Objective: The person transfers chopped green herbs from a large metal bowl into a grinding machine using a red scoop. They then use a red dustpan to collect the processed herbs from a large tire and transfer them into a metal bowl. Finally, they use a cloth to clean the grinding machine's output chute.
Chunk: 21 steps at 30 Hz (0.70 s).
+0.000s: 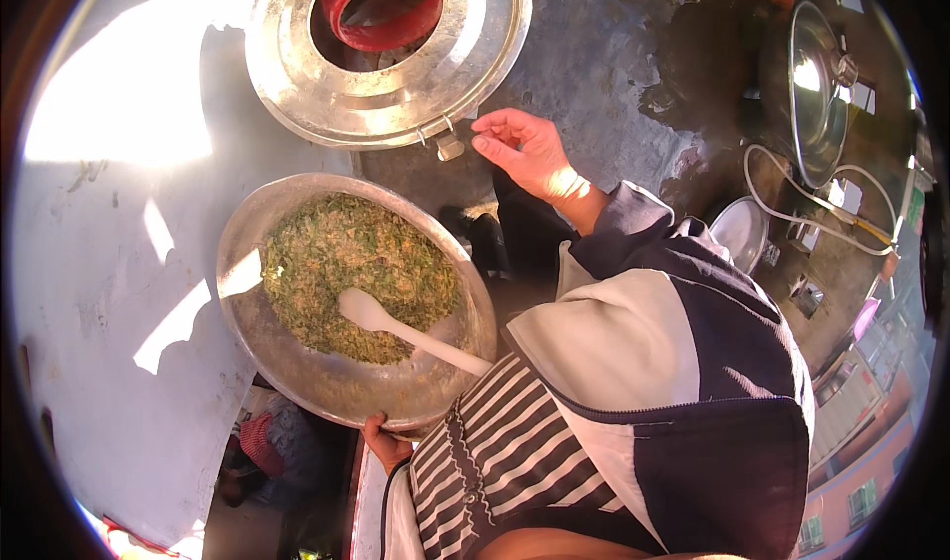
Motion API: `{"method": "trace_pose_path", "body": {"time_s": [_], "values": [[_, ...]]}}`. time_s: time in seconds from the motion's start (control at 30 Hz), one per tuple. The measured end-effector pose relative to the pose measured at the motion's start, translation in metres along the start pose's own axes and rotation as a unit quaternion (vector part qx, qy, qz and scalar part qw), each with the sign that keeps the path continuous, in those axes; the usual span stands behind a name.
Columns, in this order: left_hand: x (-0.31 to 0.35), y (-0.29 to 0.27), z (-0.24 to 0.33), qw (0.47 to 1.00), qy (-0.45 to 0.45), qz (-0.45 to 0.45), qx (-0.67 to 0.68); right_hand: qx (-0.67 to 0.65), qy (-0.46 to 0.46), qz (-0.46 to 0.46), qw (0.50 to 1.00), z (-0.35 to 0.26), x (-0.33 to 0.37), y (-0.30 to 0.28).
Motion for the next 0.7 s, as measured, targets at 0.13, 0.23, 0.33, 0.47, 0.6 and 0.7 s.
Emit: {"method": "trace_pose_path", "body": {"time_s": [0.13,0.23,0.33,0.47,0.6,0.7], "values": [[0.008,0.002,0.002,1.0,-0.014,-0.022,0.001,0.196,-0.09,0.051,0.975,-0.028,0.009,0.024],[0.006,-0.007,0.002,0.999,-0.013,-0.032,0.002,0.296,-0.175,0.122,0.931,-0.05,0.014,0.03],[0.011,-0.007,0.004,0.999,-0.018,-0.042,0.011,0.362,-0.248,0.153,0.886,-0.074,0.024,0.041],[0.023,-0.003,0.006,0.999,-0.026,-0.037,0.009,0.361,-0.284,0.161,0.874,-0.084,0.034,0.046],[0.013,-0.017,0.0,0.998,-0.056,-0.032,0.021,0.355,-0.237,0.089,0.9,-0.035,0.048,0.037],[-0.001,-0.021,-0.001,0.998,-0.039,-0.042,0.02,0.436,-0.126,0.019,0.891,0.024,0.045,0.023]]}}
Point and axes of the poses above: each hand's wrist, its own x-axis away from the middle knuckle, its own y-axis out of the palm, z = x × y, the point moved 10 cm from there along -x, towards the middle knuckle, and after that the axes turned 2 degrees about z, right-handed, at the moved point
